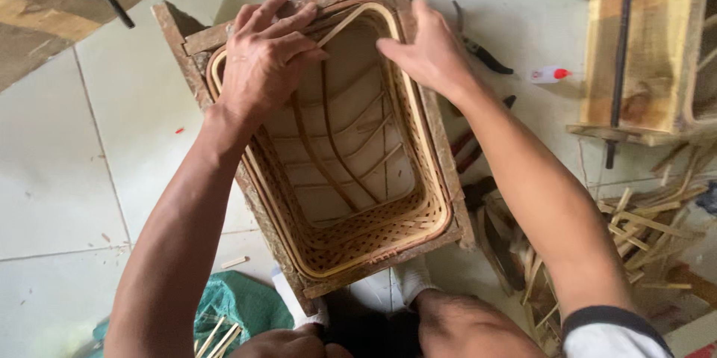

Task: The person applies glue to the inner frame of a rectangular basket, then uses a hammer to tap and secure thin wooden strips into place. They continue adding and adjusting strips along the basket's interior walls.

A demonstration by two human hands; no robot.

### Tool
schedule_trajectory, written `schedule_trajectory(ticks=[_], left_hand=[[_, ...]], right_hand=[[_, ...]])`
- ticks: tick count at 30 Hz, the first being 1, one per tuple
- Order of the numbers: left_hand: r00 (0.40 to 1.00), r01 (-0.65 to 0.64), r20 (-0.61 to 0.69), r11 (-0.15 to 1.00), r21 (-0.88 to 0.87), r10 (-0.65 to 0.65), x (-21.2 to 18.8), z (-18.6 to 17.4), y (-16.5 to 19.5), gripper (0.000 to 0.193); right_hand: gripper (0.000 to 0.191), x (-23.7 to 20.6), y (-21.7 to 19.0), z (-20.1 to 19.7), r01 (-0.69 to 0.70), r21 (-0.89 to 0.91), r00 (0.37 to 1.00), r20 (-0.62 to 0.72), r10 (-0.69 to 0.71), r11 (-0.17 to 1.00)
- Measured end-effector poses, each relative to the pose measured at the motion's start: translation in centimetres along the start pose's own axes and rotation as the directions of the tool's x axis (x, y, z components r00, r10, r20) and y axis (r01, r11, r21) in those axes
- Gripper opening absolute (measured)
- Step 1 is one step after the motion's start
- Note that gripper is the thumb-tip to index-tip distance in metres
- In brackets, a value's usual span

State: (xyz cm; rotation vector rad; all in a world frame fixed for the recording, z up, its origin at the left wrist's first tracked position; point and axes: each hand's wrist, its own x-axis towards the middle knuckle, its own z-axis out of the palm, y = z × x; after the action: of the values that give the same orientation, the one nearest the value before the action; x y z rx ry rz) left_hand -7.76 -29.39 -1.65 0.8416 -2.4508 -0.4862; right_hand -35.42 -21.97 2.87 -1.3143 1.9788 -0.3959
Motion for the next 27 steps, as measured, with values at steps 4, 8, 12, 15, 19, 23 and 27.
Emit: schedule_trajectory(ticks=[4, 8, 12, 15, 19, 23, 27], left_hand=[[0.998, -0.068, -0.018, 0.998, 0.000, 0.068, 0.1, 0.2, -0.1, 0.005], [0.990, -0.074, -0.121, 0.997, 0.003, 0.074, -0.4, -0.3, 0.6, 0.006], [0.975, -0.070, -0.204, 0.995, 0.074, 0.084, -1.6, -1.8, 1.7, 0.012], [0.991, 0.130, -0.024, 0.988, -0.089, -0.132, -1.9, -2.4, 2.1, 0.008], [0.991, 0.045, -0.127, 0.999, -0.014, -0.047, -2.0, -1.8, 1.9, 0.014], [0.988, 0.034, -0.153, 0.999, -0.030, -0.038, -2.6, -1.2, 1.3, 0.013], [0.990, 0.080, -0.105, 0.990, -0.117, -0.093, -2.5, -1.2, 1.3, 0.019]], right_hand=[[0.083, 1.4, 0.6, -0.5, 0.010, 0.016, 0.992, 0.127, -0.012, 1.000], [0.077, -3.9, -1.6, -3.2, 0.454, -0.427, 0.876, 0.056, -0.478, 0.782], [0.014, -15.9, -2.3, -5.0, 0.646, -0.324, 0.695, 0.623, -0.359, 0.691], [0.012, -19.0, -1.2, -3.7, 0.879, -0.354, 0.463, 0.791, -0.400, 0.318], [0.008, -17.2, 0.0, -0.8, 0.899, -0.346, 0.373, 0.926, -0.057, 0.268], [0.012, -14.6, 0.7, 0.3, 0.890, -0.226, 0.291, 0.950, -0.113, 0.397], [0.012, -13.9, 1.4, -0.2, 0.849, -0.189, 0.292, 0.946, -0.140, 0.493]])
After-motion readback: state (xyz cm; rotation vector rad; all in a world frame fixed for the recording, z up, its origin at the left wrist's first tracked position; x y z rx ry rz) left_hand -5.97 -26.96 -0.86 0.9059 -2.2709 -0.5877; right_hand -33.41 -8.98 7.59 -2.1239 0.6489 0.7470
